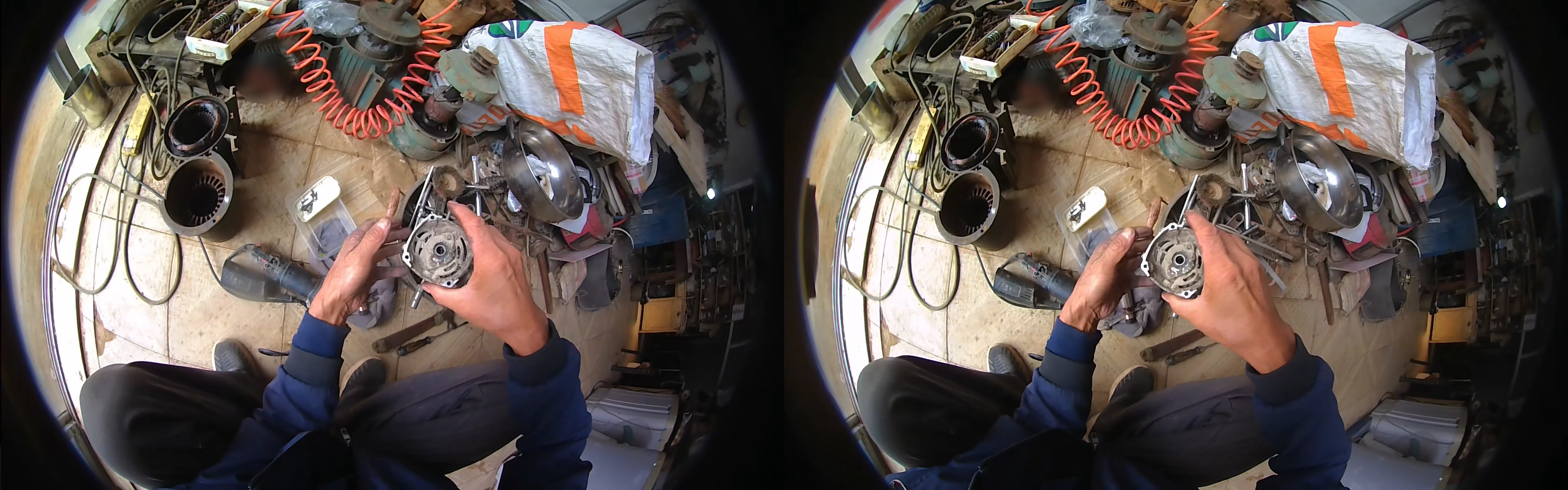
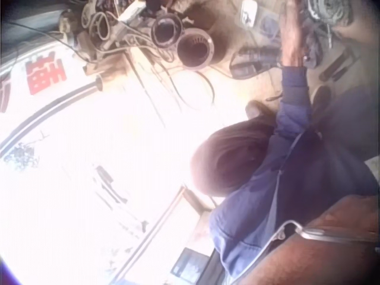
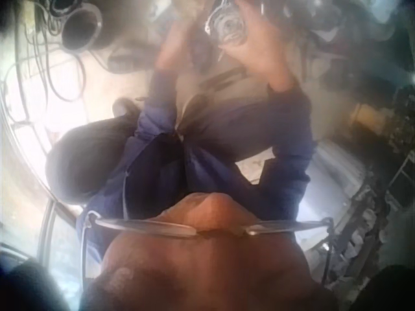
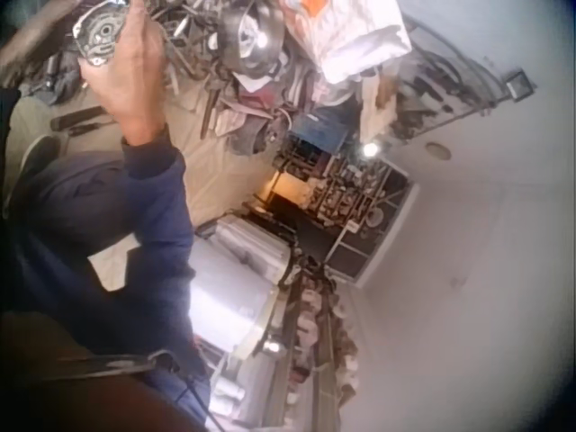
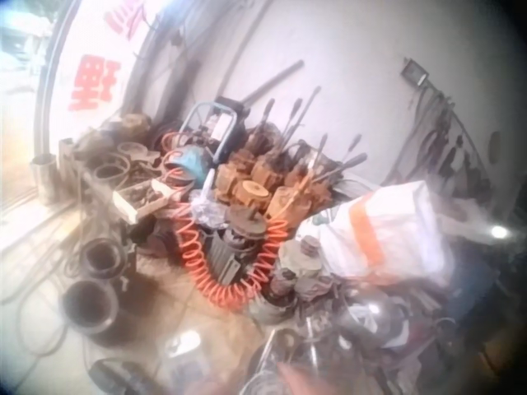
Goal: The person is sitting on the floor in a workshop, disassembling and inspecting a mechanical part. They use a screwdriver to remove screws and separate components, then examine the internal parts.
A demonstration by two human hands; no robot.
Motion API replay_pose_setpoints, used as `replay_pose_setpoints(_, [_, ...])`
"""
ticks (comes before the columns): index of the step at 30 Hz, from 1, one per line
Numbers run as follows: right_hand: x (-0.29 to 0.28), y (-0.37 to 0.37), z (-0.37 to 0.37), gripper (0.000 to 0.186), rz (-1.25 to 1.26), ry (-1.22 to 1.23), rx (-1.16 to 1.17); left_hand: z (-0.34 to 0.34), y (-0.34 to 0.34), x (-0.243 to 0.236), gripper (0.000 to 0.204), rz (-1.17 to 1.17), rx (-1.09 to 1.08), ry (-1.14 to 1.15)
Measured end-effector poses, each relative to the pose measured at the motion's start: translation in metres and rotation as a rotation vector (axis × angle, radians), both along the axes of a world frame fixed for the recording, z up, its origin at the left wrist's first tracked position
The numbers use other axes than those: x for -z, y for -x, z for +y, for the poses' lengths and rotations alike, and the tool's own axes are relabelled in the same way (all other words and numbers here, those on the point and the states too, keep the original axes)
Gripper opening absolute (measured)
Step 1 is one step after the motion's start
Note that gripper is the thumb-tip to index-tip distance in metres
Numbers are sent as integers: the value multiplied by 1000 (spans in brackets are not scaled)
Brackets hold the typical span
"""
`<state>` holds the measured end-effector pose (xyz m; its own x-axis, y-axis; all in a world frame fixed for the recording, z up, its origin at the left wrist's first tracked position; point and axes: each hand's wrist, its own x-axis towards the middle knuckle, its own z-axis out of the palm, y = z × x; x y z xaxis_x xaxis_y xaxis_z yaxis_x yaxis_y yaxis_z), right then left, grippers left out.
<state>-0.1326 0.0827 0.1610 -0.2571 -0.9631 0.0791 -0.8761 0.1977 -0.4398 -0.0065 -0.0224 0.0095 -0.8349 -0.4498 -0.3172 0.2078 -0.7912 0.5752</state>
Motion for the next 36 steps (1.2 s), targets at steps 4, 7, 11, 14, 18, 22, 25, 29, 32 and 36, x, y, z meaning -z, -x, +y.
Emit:
replay_pose_setpoints(4, [-1,-6,-3,92,138,-69,-94,12,7,-34,55,299,-15,-109])
replay_pose_setpoints(7, [-4,-8,-5,94,167,-98,-104,17,11,-33,55,293,-17,-83])
replay_pose_setpoints(11, [0,-8,-6,99,206,-85,-146,20,9,-42,56,270,-56,-130])
replay_pose_setpoints(14, [1,-10,-9,100,152,-58,-139,18,7,-35,54,256,-30,-174])
replay_pose_setpoints(18, [5,-6,-8,98,43,-1,-101,17,9,-29,47,289,-61,-263])
replay_pose_setpoints(22, [6,-5,-5,86,-28,50,2,12,3,-30,44,343,-62,-355])
replay_pose_setpoints(25, [2,1,-3,74,-49,3,-34,10,2,-27,49,389,-65,-368])
replay_pose_setpoints(29, [8,4,-3,64,-106,-9,-11,8,-2,-22,74,417,-54,-312])
replay_pose_setpoints(32, [8,4,-3,62,-191,-22,23,9,-2,-20,95,422,-44,-207])
replay_pose_setpoints(36, [8,11,2,63,-464,-97,189,4,-2,-28,114,317,-85,141])
